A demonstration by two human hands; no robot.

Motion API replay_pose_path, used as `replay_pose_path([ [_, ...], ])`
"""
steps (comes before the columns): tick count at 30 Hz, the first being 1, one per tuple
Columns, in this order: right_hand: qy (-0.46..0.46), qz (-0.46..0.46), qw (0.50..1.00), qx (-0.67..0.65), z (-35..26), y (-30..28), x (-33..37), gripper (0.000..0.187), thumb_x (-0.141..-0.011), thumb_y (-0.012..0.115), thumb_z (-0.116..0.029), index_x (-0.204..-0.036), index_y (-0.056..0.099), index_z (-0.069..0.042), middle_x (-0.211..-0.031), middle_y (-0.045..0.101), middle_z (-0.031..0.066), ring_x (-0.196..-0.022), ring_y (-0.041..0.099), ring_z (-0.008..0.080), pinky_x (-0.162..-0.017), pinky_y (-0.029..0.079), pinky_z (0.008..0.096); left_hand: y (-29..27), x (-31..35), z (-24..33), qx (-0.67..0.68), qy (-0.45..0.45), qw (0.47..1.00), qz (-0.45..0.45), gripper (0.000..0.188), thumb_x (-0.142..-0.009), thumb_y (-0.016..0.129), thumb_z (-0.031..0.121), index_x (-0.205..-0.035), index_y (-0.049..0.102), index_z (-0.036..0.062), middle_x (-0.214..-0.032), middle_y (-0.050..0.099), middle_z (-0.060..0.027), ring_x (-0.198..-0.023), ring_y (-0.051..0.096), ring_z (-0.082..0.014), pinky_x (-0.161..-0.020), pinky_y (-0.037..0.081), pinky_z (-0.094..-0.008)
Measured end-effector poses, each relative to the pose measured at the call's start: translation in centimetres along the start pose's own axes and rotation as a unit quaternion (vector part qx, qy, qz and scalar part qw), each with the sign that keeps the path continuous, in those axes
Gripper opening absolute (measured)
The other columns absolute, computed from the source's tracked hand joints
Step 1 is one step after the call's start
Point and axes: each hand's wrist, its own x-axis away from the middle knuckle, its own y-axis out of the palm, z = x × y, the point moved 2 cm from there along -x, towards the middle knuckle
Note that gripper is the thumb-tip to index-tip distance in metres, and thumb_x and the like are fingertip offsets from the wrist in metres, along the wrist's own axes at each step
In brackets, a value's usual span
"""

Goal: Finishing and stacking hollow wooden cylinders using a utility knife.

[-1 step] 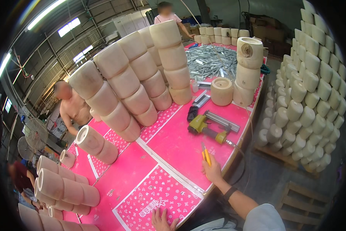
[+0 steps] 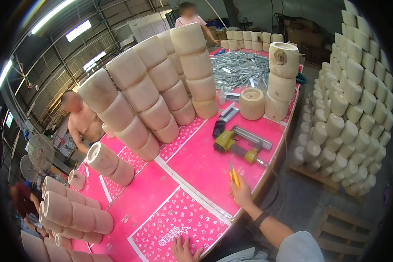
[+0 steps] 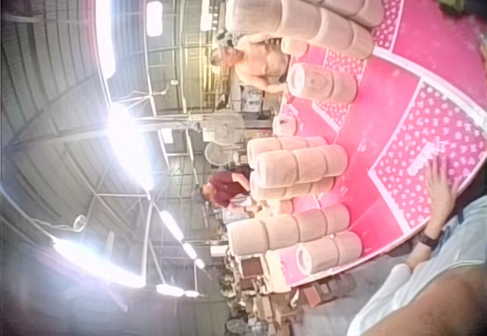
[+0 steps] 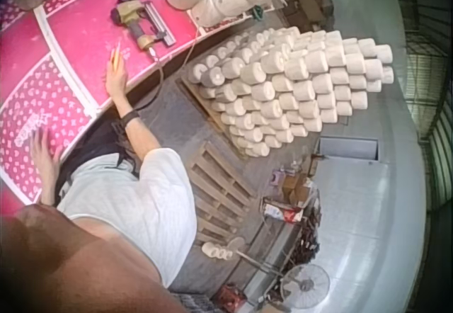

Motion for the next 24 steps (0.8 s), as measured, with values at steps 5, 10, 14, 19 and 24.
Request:
replay_pose_path([
  [5, -0.014, 0.002, 0.999, 0.030, -0.23, -0.02, -0.17, 0.045, -0.093, 0.058, -0.010, -0.136, 0.048, -0.002, -0.074, 0.062, 0.0075, -0.057, 0.063, 0.0148, -0.051, 0.052, 0.0285, -0.25, -0.18, 0.23, 0.000, 0.001, 1.000, -0.006, 0.075, -0.082, 0.074, 0.032, -0.145, 0.041, 0.0062, -0.150, 0.033, -0.0250, -0.138, 0.027, -0.0483, -0.113, 0.022, -0.0596],
  [10, -0.025, -0.007, 0.999, 0.043, -0.48, -0.02, -0.11, 0.043, -0.094, 0.057, -0.009, -0.135, 0.048, 0.000, -0.076, 0.061, 0.0067, -0.057, 0.063, 0.0146, -0.049, 0.052, 0.0275, -0.27, -0.25, 0.08, -0.002, 0.017, 1.000, 0.002, 0.077, -0.081, 0.075, 0.030, -0.145, 0.040, 0.0052, -0.148, 0.034, -0.0263, -0.137, 0.028, -0.0491, -0.112, 0.023, -0.0588],
  [14, -0.017, -0.001, 1.000, 0.015, -0.54, -0.03, 0.07, 0.043, -0.093, 0.057, -0.009, -0.135, 0.048, 0.000, -0.076, 0.060, 0.0069, -0.057, 0.063, 0.0144, -0.049, 0.053, 0.0276, -0.05, -0.13, -0.09, -0.002, 0.023, 1.000, 0.009, 0.077, -0.080, 0.076, 0.029, -0.144, 0.040, 0.0048, -0.147, 0.034, -0.0266, -0.137, 0.028, -0.0490, -0.112, 0.024, -0.0584],
  [19, -0.023, -0.001, 1.000, 0.007, -0.44, -0.11, 0.09, 0.044, -0.094, 0.058, -0.010, -0.135, 0.048, 0.000, -0.077, 0.061, 0.0071, -0.057, 0.063, 0.0146, -0.050, 0.053, 0.0275, -0.02, -0.05, -0.01, -0.003, 0.025, 1.000, 0.012, 0.077, -0.080, 0.076, 0.029, -0.144, 0.041, 0.0045, -0.148, 0.034, -0.0267, -0.137, 0.028, -0.0493, -0.112, 0.025, -0.0582],
  [24, -0.007, -0.002, 1.000, 0.019, -0.10, -0.17, 0.00, 0.045, -0.094, 0.058, -0.010, -0.136, 0.047, 0.001, -0.077, 0.061, 0.0074, -0.058, 0.064, 0.0148, -0.050, 0.053, 0.0277, -0.17, -0.12, 0.06, 0.000, 0.021, 1.000, -0.001, 0.075, -0.081, 0.076, 0.029, -0.144, 0.041, 0.0044, -0.150, 0.033, -0.0266, -0.138, 0.028, -0.0488, -0.113, 0.024, -0.0579],
])
